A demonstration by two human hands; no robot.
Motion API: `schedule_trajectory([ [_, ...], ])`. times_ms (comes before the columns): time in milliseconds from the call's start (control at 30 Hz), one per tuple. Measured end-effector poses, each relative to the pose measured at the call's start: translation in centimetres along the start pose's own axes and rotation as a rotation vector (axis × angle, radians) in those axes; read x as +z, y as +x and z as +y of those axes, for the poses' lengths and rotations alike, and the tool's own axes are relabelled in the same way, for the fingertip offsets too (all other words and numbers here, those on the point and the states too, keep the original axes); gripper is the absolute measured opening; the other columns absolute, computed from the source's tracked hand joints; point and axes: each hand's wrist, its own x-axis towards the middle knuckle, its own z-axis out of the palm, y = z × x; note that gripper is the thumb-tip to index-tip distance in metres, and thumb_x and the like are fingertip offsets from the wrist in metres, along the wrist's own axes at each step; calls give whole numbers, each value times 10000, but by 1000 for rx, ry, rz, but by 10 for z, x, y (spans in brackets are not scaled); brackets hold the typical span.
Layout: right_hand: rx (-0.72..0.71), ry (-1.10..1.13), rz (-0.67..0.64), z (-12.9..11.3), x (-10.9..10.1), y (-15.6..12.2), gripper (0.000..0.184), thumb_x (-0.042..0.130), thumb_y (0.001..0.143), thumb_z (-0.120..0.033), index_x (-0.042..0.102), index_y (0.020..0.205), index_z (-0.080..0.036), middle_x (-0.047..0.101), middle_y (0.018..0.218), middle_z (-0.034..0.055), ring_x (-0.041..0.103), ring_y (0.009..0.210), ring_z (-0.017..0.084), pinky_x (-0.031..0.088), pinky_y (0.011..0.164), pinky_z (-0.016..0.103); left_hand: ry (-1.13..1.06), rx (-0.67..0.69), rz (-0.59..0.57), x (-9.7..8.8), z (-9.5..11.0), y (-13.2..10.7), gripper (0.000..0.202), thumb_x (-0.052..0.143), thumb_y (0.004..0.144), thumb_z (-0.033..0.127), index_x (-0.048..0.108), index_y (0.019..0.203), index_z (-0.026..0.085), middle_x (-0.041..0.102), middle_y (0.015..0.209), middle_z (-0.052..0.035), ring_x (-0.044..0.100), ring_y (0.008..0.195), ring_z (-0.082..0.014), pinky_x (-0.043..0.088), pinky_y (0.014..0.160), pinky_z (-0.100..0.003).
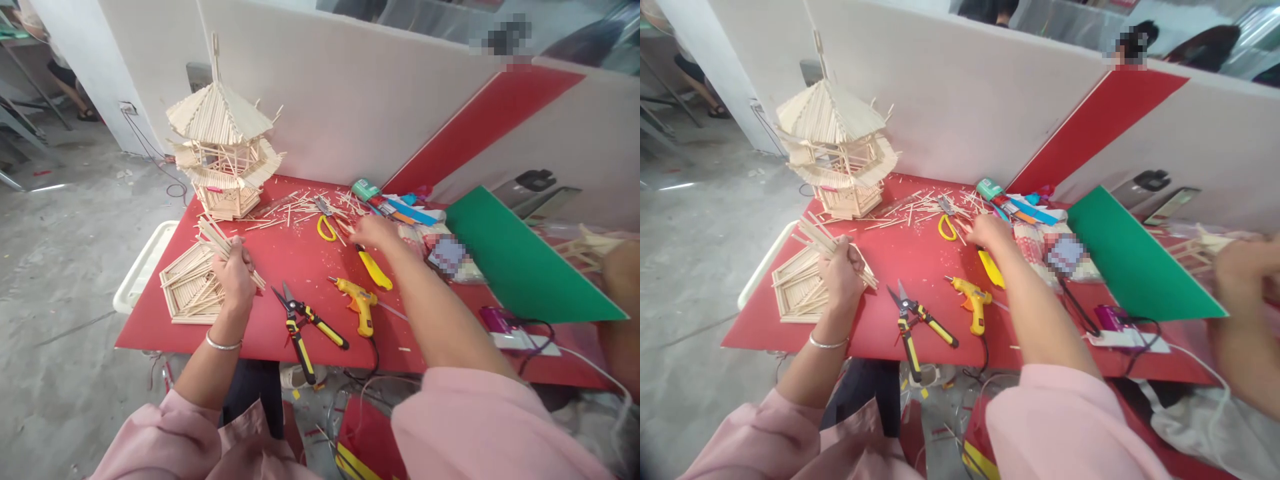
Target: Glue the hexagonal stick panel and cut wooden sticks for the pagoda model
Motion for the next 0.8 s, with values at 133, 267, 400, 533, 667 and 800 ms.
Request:
schedule_trajectory([
  [133, 94, -47, 23, 52, 13, -10, 222, 714, 824, -351, 777, 912, -157, 732, 1010, 264, 706, 921, 365, 522, 703, 443, -13, -12, -16, 1, 0, -3, 283, 782, 733, 370, 584, 742, 167, 423, 454, 93, 326, 349, -38, 222, 361, -182],
  [267, -154, 31, 124, -14, 16, -1, 267, 521, 948, -287, 738, 1073, -194, 723, 1133, 176, 673, 1064, 300, 506, 815, 385, 1, 20, -27, 1, -1, -3, 292, 791, 723, 379, 591, 737, 166, 421, 454, 95, 323, 349, -35, 229, 361, -180],
  [400, -533, 136, 191, -126, 4, 21, 348, 453, 964, -172, 678, 1217, -251, 661, 1316, 82, 578, 1234, 218, 457, 925, 291, 23, 36, -6, 2, -3, 0, 291, 780, 718, 382, 582, 715, 168, 417, 431, 97, 332, 337, -42, 233, 351, -182],
  [533, -666, 157, 187, -184, 0, 36, 377, 412, 960, -82, 706, 1173, -187, 684, 1258, 141, 572, 1239, 247, 453, 970, 339, 27, 28, 18, 2, -5, 3, 305, 768, 736, 408, 577, 721, 170, 416, 426, 100, 340, 330, -45, 243, 353, -186],
  [667, -633, 136, 150, -192, 6, 37, 335, 455, 911, -22, 750, 1050, -99, 719, 1135, 221, 627, 1164, 305, 457, 983, 398, 8, -10, 11, 3, -4, 1, 345, 799, 714, 428, 571, 727, 170, 409, 430, 103, 322, 334, -38, 229, 357, -183],
  [800, -538, 155, 130, -184, -1, 33, 230, 607, 865, -111, 762, 1034, -136, 737, 1099, 206, 650, 1139, 335, 472, 972, 411, -6, -6, 1, 4, -2, 0, 373, 820, 686, 448, 577, 737, 169, 400, 422, 105, 303, 336, -38, 202, 353, -180],
])
